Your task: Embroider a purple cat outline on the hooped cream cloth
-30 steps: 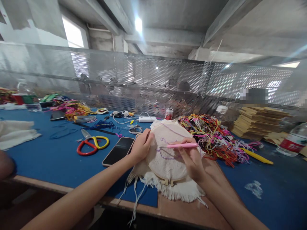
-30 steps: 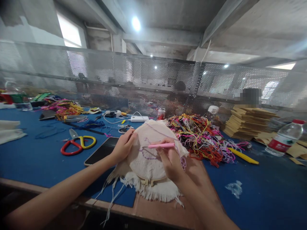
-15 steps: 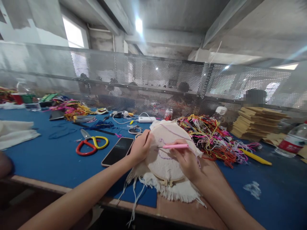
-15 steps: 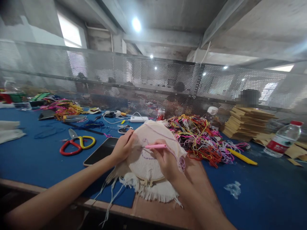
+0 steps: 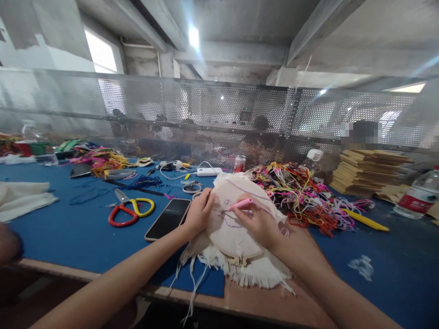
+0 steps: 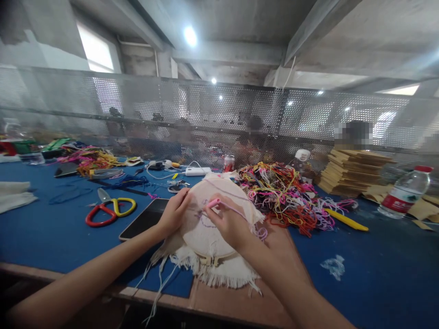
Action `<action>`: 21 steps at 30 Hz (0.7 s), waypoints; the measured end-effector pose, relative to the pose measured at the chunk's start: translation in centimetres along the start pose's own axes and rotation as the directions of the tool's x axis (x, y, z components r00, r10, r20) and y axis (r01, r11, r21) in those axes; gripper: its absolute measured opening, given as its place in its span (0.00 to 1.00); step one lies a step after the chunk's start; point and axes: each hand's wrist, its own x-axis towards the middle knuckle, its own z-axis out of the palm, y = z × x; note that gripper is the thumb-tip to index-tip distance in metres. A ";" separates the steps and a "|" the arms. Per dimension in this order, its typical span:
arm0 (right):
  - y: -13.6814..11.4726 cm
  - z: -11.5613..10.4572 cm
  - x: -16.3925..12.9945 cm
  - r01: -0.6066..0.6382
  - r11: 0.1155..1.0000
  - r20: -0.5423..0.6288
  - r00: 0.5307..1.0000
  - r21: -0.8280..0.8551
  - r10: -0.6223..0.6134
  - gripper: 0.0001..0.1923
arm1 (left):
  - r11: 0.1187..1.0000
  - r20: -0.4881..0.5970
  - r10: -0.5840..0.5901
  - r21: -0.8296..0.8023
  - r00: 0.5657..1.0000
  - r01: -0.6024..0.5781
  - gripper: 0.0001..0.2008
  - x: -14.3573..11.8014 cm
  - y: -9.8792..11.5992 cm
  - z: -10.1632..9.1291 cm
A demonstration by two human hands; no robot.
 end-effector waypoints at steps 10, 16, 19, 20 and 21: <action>0.7 1.0 0.5 -0.070 0.992 0.025 0.997 -0.105 0.073 0.10 | 1.000 -0.005 -0.002 -0.014 1.000 0.002 0.13 0.0 0.1 0.0; 1.7 1.8 0.0 0.033 0.994 0.037 0.999 -0.108 -0.029 0.09 | 1.000 0.002 0.018 -0.023 1.000 -0.018 0.13 -0.1 0.2 -0.1; 2.0 2.0 -0.2 0.059 0.994 0.075 0.996 -0.097 -0.052 0.10 | 0.999 -0.002 0.022 -0.025 1.000 -0.022 0.13 -0.1 0.2 -0.1; 2.0 2.0 -0.2 0.060 0.994 0.082 0.995 -0.091 -0.053 0.10 | 1.000 -0.003 0.020 -0.024 1.000 -0.020 0.13 -0.1 0.2 -0.1; 1.9 2.0 -0.2 0.056 0.995 0.080 0.996 -0.083 -0.050 0.10 | 1.000 -0.004 0.019 -0.021 1.000 -0.019 0.13 -0.1 0.2 -0.1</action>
